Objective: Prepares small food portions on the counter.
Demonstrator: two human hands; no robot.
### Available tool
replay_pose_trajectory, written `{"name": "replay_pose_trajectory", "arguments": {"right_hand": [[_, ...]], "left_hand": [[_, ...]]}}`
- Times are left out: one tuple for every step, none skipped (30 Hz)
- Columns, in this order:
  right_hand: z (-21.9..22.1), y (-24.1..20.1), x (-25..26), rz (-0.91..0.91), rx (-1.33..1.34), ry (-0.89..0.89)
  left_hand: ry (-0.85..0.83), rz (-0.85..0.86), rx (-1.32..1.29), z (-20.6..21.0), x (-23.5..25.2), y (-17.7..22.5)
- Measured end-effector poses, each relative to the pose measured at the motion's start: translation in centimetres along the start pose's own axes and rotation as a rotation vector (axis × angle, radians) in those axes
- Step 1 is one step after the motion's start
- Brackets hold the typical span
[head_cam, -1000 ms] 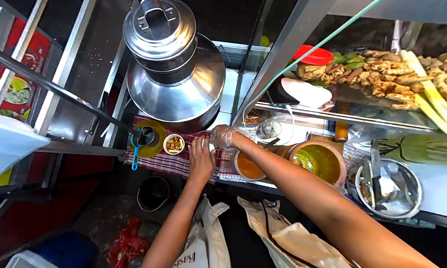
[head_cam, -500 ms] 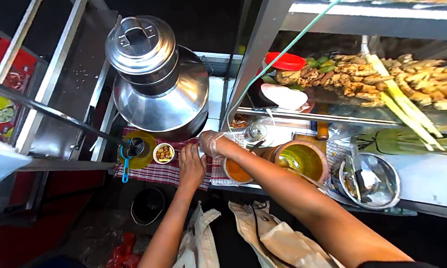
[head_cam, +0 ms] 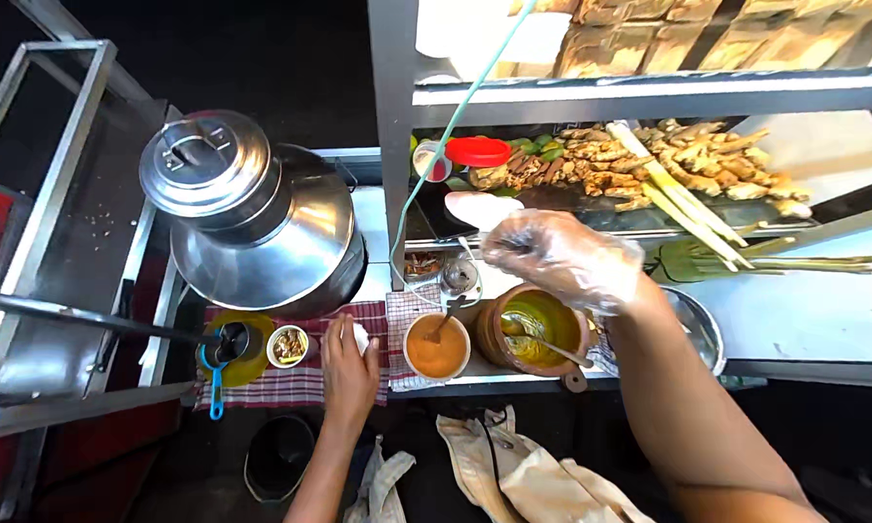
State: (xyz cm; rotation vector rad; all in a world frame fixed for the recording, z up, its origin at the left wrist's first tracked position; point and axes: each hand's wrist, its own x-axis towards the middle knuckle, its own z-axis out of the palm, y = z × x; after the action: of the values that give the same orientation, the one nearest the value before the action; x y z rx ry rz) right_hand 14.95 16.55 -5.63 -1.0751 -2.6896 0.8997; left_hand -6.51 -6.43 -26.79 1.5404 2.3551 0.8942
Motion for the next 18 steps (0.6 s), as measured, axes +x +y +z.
{"name": "replay_pose_trajectory", "arguments": {"right_hand": [[-1.1, 0.9, -1.1, 0.033, -0.001, 0.028], [-1.8, 1.5, -2.3, 0.053, 0.0, 0.05], [-2.4, 1.8, -3.6, 0.067, -0.005, 0.059], [-2.9, 2.0, -4.7, 0.069, -0.02, 0.063], [-3.4, 1.9, -5.6, 0.058, -0.028, 0.066], [-4.0, 1.7, -6.4, 0.026, -0.021, 0.073], [-4.7, 1.2, -7.3, -0.014, -0.02, 0.084], [-5.6, 0.5, -8.1, -0.058, -0.031, 0.105], [-6.7, -0.5, -8.9, -0.098, -0.052, 0.138], [-7.8, -1.4, -9.6, -0.13, -0.064, 0.177], [-8.9, -2.2, -10.2, -0.172, -0.076, 0.231], [-10.0, -2.7, -10.6, -0.221, -0.082, 0.289], [-11.1, -3.1, -10.8, -0.261, -0.077, 0.354], [-12.3, -3.3, -10.8, -0.3, -0.081, 0.41], [-13.5, -3.4, -10.6, -0.333, -0.086, 0.461], [-14.8, -3.5, -10.1, -0.347, -0.101, 0.499], [-16.0, -3.7, -9.5, -0.334, -0.127, 0.526], [-17.2, -4.1, -8.7, -0.293, -0.161, 0.541]], "left_hand": [[0.029, 0.075, -0.067, -1.2, 0.4, 1.8], [0.024, 0.164, -0.116, -2.3, 1.0, 3.8], [0.005, 0.255, -0.152, -3.2, 2.0, 6.0], [-0.006, 0.342, -0.178, -3.8, 3.5, 8.0], [-0.011, 0.411, -0.186, -4.1, 5.5, 10.0], [-0.022, 0.449, -0.174, -4.2, 7.7, 11.7], [-0.063, 0.447, -0.139, -4.1, 10.2, 13.2], [-0.124, 0.411, -0.091, -3.9, 12.7, 14.6], [-0.17, 0.36, -0.034, -3.3, 15.3, 15.7], [-0.207, 0.291, 0.026, -2.6, 17.7, 16.6], [-0.249, 0.205, 0.089, -2.0, 19.8, 17.4], [-0.288, 0.108, 0.152, -1.4, 21.5, 18.3], [-0.316, 0.028, 0.188, -0.8, 22.7, 19.0], [-0.351, -0.036, 0.211, -0.2, 23.5, 19.5], [-0.393, -0.082, 0.229, 0.3, 24.0, 19.8], [-0.429, -0.108, 0.245, 0.7, 24.4, 20.0], [-0.443, -0.115, 0.247, 0.9, 24.6, 20.1], [-0.444, -0.112, 0.241, 1.1, 24.7, 20.0]]}}
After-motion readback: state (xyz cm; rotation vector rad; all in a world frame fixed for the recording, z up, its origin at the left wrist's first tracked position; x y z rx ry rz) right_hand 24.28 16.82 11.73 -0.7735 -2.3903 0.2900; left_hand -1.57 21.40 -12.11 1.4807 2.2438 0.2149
